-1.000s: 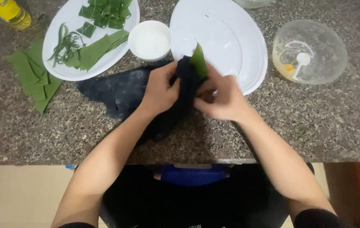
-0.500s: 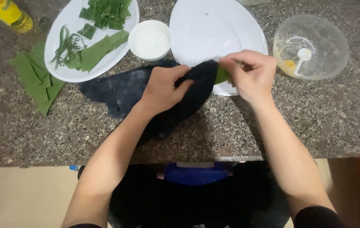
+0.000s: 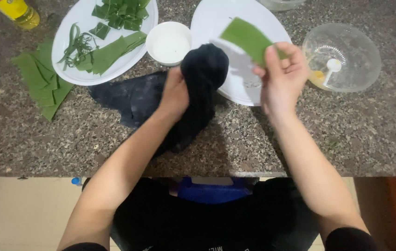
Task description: The person is cleaning or oiling small pieces of banana leaves using a cloth before placing them on a plate.
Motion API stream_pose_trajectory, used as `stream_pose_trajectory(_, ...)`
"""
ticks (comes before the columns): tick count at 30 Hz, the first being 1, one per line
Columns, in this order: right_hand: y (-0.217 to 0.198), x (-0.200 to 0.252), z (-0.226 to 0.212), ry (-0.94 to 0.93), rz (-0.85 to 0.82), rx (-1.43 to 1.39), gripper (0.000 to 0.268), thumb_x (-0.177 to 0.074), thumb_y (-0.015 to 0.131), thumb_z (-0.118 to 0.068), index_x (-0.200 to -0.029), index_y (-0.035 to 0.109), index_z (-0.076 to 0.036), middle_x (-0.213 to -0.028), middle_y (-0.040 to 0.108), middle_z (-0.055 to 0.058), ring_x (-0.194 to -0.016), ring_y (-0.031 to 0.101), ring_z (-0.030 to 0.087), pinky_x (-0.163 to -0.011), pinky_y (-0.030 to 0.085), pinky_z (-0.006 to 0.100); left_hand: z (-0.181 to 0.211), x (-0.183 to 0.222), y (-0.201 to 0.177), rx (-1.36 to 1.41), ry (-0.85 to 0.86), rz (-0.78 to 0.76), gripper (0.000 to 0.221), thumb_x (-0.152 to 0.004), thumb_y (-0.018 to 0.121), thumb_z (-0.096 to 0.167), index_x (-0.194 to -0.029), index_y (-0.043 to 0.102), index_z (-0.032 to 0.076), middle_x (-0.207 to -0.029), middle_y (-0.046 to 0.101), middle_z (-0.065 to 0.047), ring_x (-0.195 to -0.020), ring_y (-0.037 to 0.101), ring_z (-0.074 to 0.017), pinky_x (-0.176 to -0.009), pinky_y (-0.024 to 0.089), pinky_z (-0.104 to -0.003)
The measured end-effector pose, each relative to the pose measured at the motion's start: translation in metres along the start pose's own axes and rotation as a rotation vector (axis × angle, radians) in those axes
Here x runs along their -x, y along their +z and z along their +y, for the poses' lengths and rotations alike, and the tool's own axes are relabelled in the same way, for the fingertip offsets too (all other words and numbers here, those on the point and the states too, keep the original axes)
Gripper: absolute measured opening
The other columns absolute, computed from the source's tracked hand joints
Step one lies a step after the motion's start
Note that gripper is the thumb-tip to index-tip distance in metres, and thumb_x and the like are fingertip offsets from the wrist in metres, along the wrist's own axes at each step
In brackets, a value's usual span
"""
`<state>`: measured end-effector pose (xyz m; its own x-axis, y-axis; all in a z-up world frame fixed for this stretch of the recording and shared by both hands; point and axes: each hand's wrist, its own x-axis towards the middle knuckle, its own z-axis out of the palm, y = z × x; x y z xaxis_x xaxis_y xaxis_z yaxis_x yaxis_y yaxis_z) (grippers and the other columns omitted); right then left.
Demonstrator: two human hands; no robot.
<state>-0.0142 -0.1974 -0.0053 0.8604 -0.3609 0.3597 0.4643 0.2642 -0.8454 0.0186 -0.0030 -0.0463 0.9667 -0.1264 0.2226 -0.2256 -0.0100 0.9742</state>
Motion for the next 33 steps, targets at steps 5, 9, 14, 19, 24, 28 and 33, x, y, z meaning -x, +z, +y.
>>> stream_pose_trajectory(5, 0.01, 0.015, 0.028, 0.018, -0.007, 0.086, 0.021, -0.086, 0.065, 0.002, -0.098, 0.048, -0.002, -0.09, 0.065, 0.015, -0.067, 0.066, 0.017, -0.062, 0.058, 0.026, 0.006, 0.002, 0.004, 0.142, 0.109, -0.175, 0.012, -0.09, 0.055, 0.02, -0.094, 0.061, 0.01, -0.088, 0.063, -0.002, -0.085, 0.055, -0.0104, -0.074, 0.045, -0.028)
stream_pose_trajectory(9, 0.006, 0.029, 0.04, 0.036, -0.106, 0.404, 0.025, -0.079, 0.072, 0.005, -0.093, 0.052, -0.003, -0.08, 0.065, 0.008, -0.076, 0.06, 0.009, -0.068, 0.051, 0.023, 0.013, 0.007, 0.012, 0.332, 0.232, -0.424, 0.032, -0.095, 0.056, 0.027, -0.122, 0.055, 0.009, -0.104, 0.065, -0.012, -0.099, 0.06, -0.0163, -0.089, 0.047, -0.036)
stream_pose_trajectory(14, 0.023, 0.034, 0.01, -0.025, -0.285, 0.503, 0.031, -0.075, 0.075, 0.003, -0.095, 0.053, -0.004, -0.075, 0.065, 0.012, -0.072, 0.064, 0.02, -0.063, 0.051, 0.03, 0.031, 0.016, 0.017, 0.038, 0.234, -0.2, 0.027, -0.085, 0.043, -0.006, -0.097, 0.062, 0.008, -0.085, 0.065, -0.009, -0.085, 0.063, -0.0223, -0.079, 0.05, -0.038)
stream_pose_trajectory(19, 0.006, 0.017, 0.006, -0.146, -0.373, 0.37, 0.039, -0.082, 0.066, 0.006, -0.114, 0.045, -0.002, -0.076, 0.064, 0.015, -0.066, 0.061, 0.019, -0.053, 0.048, 0.024, 0.025, 0.01, 0.001, -0.151, 0.291, -0.158, 0.022, -0.085, 0.044, -0.004, -0.093, 0.062, 0.007, -0.08, 0.064, -0.012, -0.083, 0.064, -0.0273, -0.073, 0.049, -0.039)
stream_pose_trajectory(24, 0.013, 0.008, -0.014, -0.077, -0.528, 0.464, 0.003, -0.089, 0.063, 0.004, -0.087, 0.065, 0.003, -0.077, 0.065, 0.014, -0.067, 0.065, 0.02, -0.061, 0.055, 0.025, 0.034, 0.01, 0.003, -0.405, 0.271, -0.365, 0.014, -0.084, 0.049, 0.009, -0.071, 0.045, 0.009, -0.056, 0.044, 0.0, -0.05, 0.036, -0.0113, -0.049, 0.025, -0.029)
stream_pose_trajectory(28, 0.014, -0.01, -0.01, -0.151, -0.595, 0.522, 0.008, -0.092, 0.061, 0.002, -0.088, 0.067, 0.001, -0.079, 0.068, 0.014, -0.067, 0.068, 0.019, -0.061, 0.058, 0.024, 0.036, 0.006, -0.001, -0.41, 0.286, -0.325, 0.013, -0.085, 0.049, 0.01, -0.071, 0.049, 0.009, -0.059, 0.051, -0.001, -0.054, 0.044, -0.0113, -0.05, 0.029, -0.029)
stream_pose_trajectory(33, 0.016, -0.037, 0.013, -0.225, -0.505, 0.509, 0.01, -0.092, 0.069, -0.008, -0.084, 0.069, -0.001, -0.077, 0.067, 0.009, -0.064, 0.055, 0.012, -0.055, 0.043, 0.021, 0.038, 0.001, -0.01, -0.416, 0.339, -0.191, 0.009, -0.085, 0.047, 0.011, -0.077, 0.05, 0.01, -0.061, 0.049, 0.001, -0.058, 0.044, -0.0103, -0.053, 0.029, -0.029)
